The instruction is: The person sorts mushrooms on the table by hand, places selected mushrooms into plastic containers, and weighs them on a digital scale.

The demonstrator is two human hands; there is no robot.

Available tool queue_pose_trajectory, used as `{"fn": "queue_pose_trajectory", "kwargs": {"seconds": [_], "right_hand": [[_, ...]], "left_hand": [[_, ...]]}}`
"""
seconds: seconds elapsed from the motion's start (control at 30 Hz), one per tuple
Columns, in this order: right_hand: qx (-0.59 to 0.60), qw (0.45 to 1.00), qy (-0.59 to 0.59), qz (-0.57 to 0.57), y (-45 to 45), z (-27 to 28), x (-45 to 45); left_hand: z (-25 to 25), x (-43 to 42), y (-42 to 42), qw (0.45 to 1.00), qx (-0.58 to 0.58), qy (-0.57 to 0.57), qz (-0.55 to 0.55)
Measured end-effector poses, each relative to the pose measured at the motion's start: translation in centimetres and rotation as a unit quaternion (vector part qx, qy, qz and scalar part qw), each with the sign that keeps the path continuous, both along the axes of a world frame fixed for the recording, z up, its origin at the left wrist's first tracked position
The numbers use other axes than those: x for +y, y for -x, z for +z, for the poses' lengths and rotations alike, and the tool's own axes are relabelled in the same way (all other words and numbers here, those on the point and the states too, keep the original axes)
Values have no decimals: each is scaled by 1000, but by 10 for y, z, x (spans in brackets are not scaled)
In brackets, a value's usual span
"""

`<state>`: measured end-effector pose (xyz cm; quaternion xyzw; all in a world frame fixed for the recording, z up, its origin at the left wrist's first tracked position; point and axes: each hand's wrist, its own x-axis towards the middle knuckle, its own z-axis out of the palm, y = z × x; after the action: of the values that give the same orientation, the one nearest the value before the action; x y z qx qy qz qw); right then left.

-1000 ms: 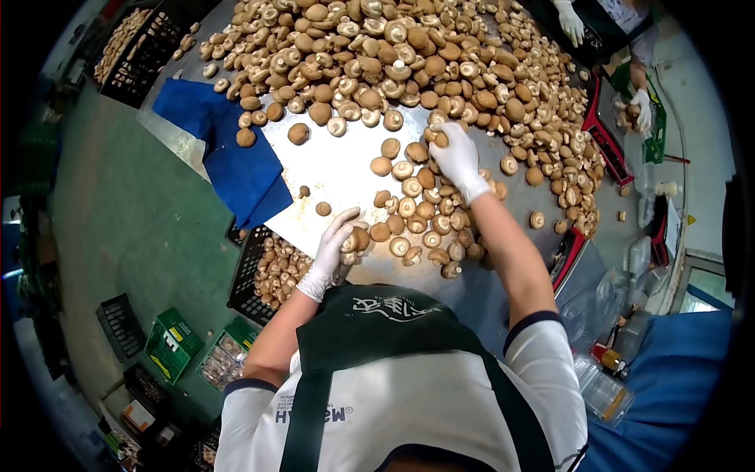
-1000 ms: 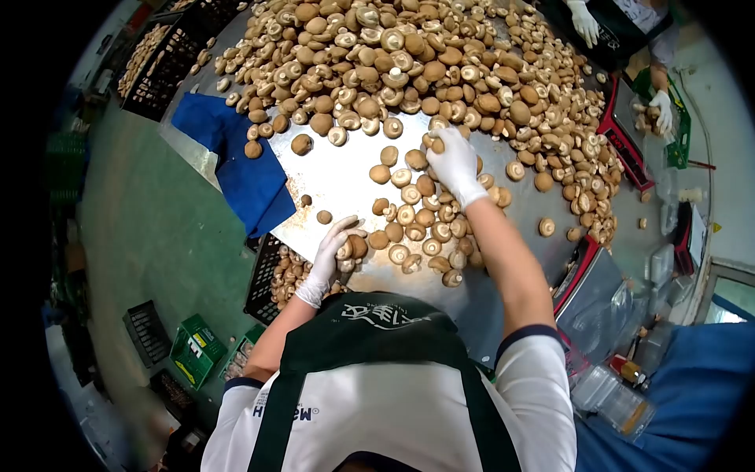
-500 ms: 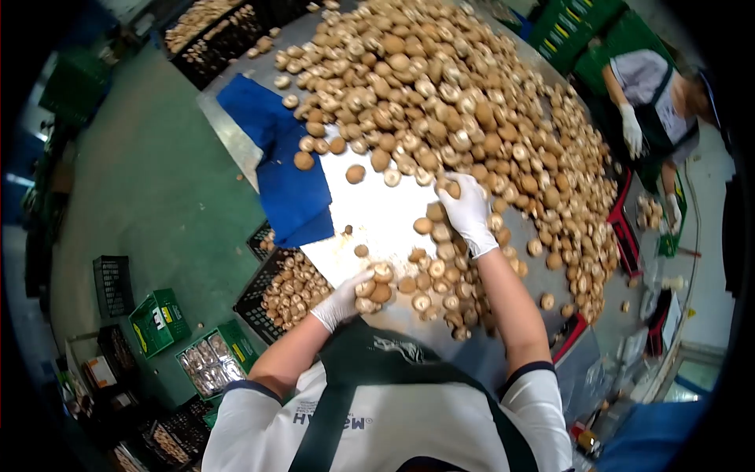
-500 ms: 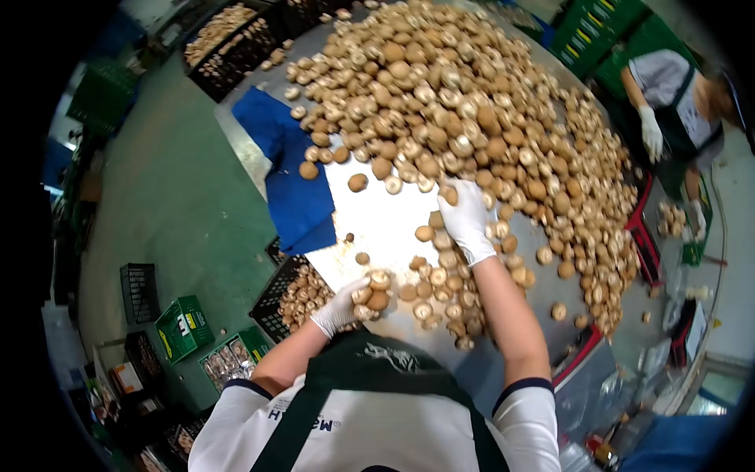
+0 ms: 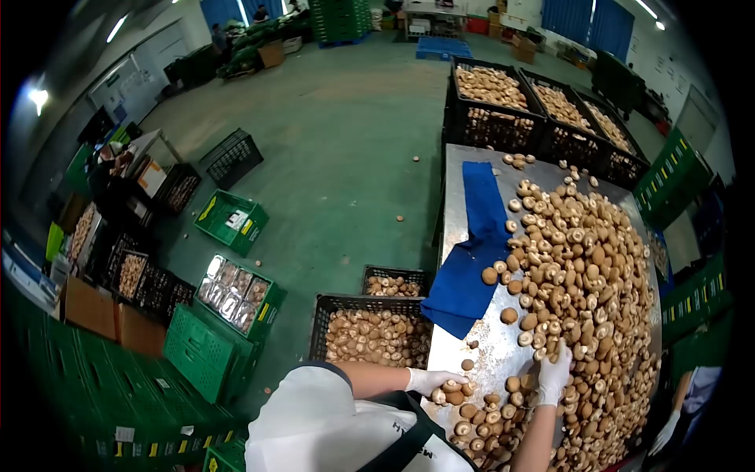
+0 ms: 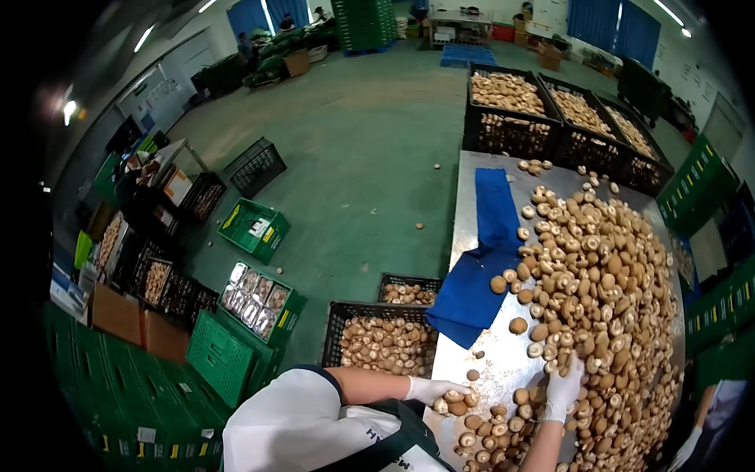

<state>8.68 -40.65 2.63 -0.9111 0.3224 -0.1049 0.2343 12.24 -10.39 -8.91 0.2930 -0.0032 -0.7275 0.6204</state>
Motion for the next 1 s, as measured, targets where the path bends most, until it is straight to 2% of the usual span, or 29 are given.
{"fn": "queue_pose_trajectory", "kwargs": {"seconds": [0.07, 0.23, 0.37, 0.43, 0.47, 0.53, 0.67, 0.7, 0.77, 0.83, 0.87, 0.9, 0.93, 0.97, 1.0], "right_hand": [[110, 993, 32, -22, -13, -8, 1], [147, 988, 57, 7, -20, -19, -15], [87, 996, 33, -11, -3, -24, -1], [29, 997, 71, -27, 16, -38, 5], [18, 997, 69, -37, 25, -42, 2], [26, 997, 28, -65, 41, -25, 11], [35, 998, 1, -43, 67, -22, 2], [-26, 997, 63, -29, 69, -24, 7], [-49, 998, 23, -13, 66, -22, 5], [-79, 996, 18, 39, 50, 11, 35], [-70, 996, 24, 59, 45, -3, 28], [-58, 995, 29, 79, 38, -19, 20], [8, 998, 36, 56, 33, -35, 12], [-12, 1000, 3, 23, 27, -42, 7], [18, 999, -44, 16, 20, -38, 3]], "left_hand": [[-7, -3, 2, 1000, -15, -18, -12], [17, 1, 0, 1000, -12, -17, -9], [14, -1, 0, 999, -35, -2, 5], [15, 3, 3, 999, -47, 14, -3], [-6, -5, 7, 999, -41, -16, 5], [3, -5, 15, 993, -93, -31, 67], [9, -7, 20, 986, -140, 0, 92], [11, -4, 16, 984, -166, 25, 58], [15, -3, 19, 966, -238, 73, 76], [19, -7, 22, 946, -297, 98, 80], [21, -8, 25, 936, -326, 108, 81], [45, -3, 26, 944, -301, 115, 67], [61, -3, 27, 924, -357, 116, 74], [76, -2, 26, 900, -413, 117, 81], [100, 4, 24, 843, -525, 81, 82]]}}
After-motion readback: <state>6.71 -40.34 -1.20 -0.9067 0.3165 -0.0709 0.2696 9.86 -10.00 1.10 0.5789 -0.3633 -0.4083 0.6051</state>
